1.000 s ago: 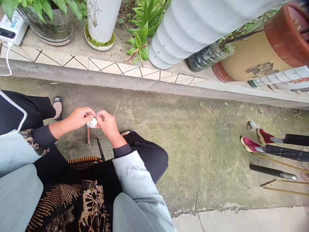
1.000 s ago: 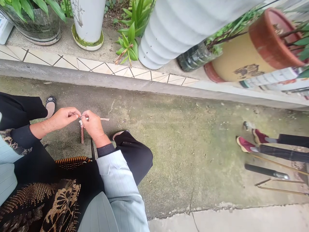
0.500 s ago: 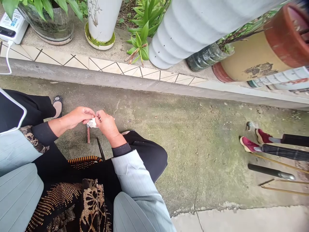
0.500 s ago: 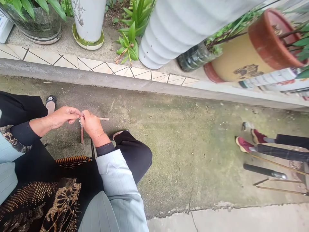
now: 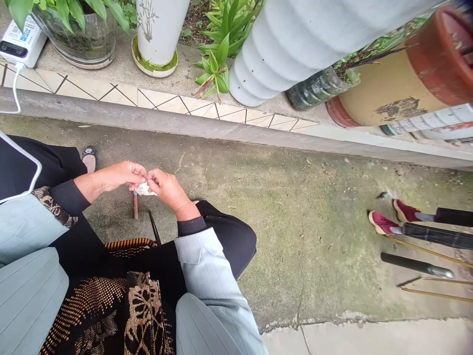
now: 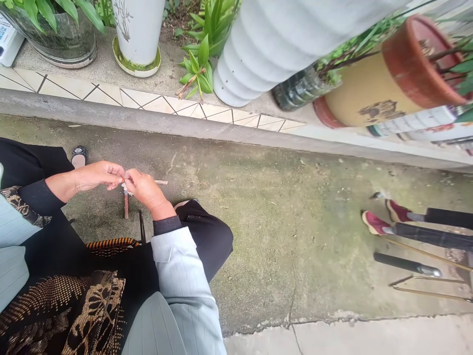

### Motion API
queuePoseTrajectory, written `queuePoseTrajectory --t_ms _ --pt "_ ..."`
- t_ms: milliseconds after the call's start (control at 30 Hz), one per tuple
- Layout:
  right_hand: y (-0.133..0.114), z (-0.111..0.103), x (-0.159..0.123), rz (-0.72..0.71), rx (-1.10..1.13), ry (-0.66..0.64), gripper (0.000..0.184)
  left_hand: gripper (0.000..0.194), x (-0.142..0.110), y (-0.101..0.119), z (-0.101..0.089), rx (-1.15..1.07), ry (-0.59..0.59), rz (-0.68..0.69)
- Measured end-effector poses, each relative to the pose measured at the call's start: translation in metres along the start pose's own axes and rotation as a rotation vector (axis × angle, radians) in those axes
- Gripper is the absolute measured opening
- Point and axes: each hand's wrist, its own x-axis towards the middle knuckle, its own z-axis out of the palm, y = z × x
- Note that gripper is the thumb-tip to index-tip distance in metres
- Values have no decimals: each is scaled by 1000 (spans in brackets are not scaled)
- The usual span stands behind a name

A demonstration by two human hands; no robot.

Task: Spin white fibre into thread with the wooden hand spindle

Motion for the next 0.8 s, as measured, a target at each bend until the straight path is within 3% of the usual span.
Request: queuePoseTrajectory --t_ms 200,433,633,800 --pt "1 -1 2 24 107 39 3 10 1 1 6 -194 -2 27" --pt "-4 -7 -1 -11 231 -30 6 6 0 2 9 -176 -57 22" --pt "-7 -5 1 45 76 -61 6 7 3 0 9 -157 -23 -4" --pt "-12 8 5 161 -180 -7 10 8 7 -1 12 -203 38 -34"
